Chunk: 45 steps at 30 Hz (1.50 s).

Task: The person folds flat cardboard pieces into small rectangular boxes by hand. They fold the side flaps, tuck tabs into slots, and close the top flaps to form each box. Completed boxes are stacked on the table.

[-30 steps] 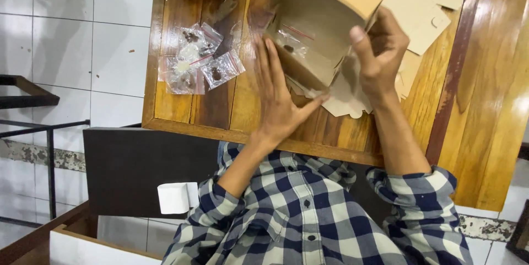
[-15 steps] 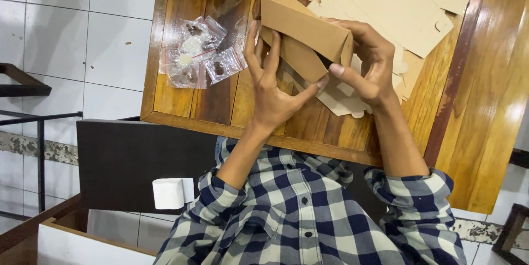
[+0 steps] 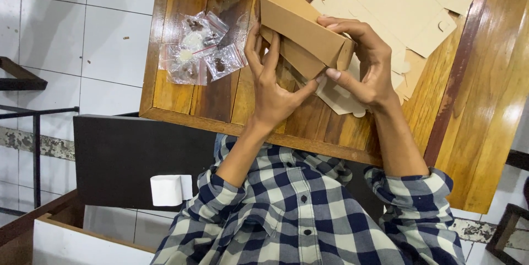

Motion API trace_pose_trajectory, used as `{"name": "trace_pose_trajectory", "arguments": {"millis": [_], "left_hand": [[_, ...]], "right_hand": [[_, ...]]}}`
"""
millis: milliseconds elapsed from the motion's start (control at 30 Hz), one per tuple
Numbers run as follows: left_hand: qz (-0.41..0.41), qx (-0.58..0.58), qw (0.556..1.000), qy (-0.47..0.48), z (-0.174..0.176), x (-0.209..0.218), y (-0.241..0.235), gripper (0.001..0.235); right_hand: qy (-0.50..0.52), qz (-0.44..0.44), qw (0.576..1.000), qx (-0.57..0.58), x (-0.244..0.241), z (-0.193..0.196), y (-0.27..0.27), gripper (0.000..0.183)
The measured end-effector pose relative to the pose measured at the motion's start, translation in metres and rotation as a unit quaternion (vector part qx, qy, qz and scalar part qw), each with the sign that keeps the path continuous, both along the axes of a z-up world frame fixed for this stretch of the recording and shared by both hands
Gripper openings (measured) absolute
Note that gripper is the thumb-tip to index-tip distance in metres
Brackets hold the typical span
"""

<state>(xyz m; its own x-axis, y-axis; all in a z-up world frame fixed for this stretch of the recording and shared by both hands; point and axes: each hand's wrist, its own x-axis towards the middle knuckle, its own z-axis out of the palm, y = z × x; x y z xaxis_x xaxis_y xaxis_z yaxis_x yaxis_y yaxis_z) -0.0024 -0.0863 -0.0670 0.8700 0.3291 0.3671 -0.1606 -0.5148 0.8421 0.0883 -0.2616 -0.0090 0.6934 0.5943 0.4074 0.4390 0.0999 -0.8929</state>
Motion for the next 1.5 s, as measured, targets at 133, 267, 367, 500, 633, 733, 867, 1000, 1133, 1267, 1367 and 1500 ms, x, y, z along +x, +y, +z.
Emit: {"name": "trace_pose_trajectory", "arguments": {"millis": [133, 267, 367, 500, 633, 733, 867, 1000, 1133, 1267, 1367, 1500], "left_hand": [[0.008, 0.002, 1.000, 0.004, -0.013, 0.002, 0.000, 0.107], [0.012, 0.008, 1.000, -0.011, -0.016, 0.003, 0.000, 0.106], [0.017, 0.005, 1.000, 0.003, -0.018, 0.003, -0.001, 0.109], [0.020, -0.001, 1.000, 0.021, -0.016, 0.006, -0.003, 0.104], [0.014, -0.001, 0.999, 0.037, -0.019, 0.006, -0.003, 0.107], [0.033, 0.017, 0.999, -0.021, -0.021, 0.004, -0.004, 0.102], [-0.009, 0.029, 0.989, -0.145, -0.015, -0.003, -0.003, 0.059], [0.016, 0.116, 0.986, -0.122, -0.013, -0.003, -0.004, 0.039], [0.003, 0.083, 0.988, -0.128, -0.004, -0.001, -0.002, 0.033], [-0.031, -0.047, 0.986, -0.156, -0.004, -0.003, -0.002, 0.016], [0.017, -0.032, 0.979, -0.201, -0.003, -0.008, 0.003, 0.008], [0.001, 0.091, 0.988, -0.125, 0.018, -0.004, 0.015, 0.042]], "right_hand": [[-0.018, 0.005, 1.000, -0.012, 0.000, 0.002, 0.000, 0.051], [-0.005, -0.006, 1.000, -0.016, -0.003, 0.005, 0.002, 0.049], [-0.020, -0.001, 1.000, -0.021, -0.002, 0.002, 0.002, 0.048], [-0.048, 0.004, 0.998, -0.027, 0.001, -0.003, 0.001, 0.052], [-0.057, 0.002, 0.998, -0.030, 0.000, -0.001, 0.001, 0.051], [-0.063, -0.013, 0.998, -0.027, 0.000, -0.001, 0.004, 0.050], [-0.027, -0.038, 0.999, -0.021, -0.006, -0.007, 0.011, 0.053], [-0.032, -0.040, 0.999, -0.018, -0.009, -0.005, 0.014, 0.050], [-0.060, -0.015, 0.998, -0.006, -0.002, -0.012, 0.012, 0.053], [-0.100, -0.010, 0.995, -0.003, 0.006, -0.018, 0.002, 0.052], [-0.131, -0.032, 0.985, -0.108, 0.002, -0.003, -0.007, 0.053], [-0.141, -0.083, 0.977, -0.138, -0.008, 0.003, 0.001, 0.068]]}}
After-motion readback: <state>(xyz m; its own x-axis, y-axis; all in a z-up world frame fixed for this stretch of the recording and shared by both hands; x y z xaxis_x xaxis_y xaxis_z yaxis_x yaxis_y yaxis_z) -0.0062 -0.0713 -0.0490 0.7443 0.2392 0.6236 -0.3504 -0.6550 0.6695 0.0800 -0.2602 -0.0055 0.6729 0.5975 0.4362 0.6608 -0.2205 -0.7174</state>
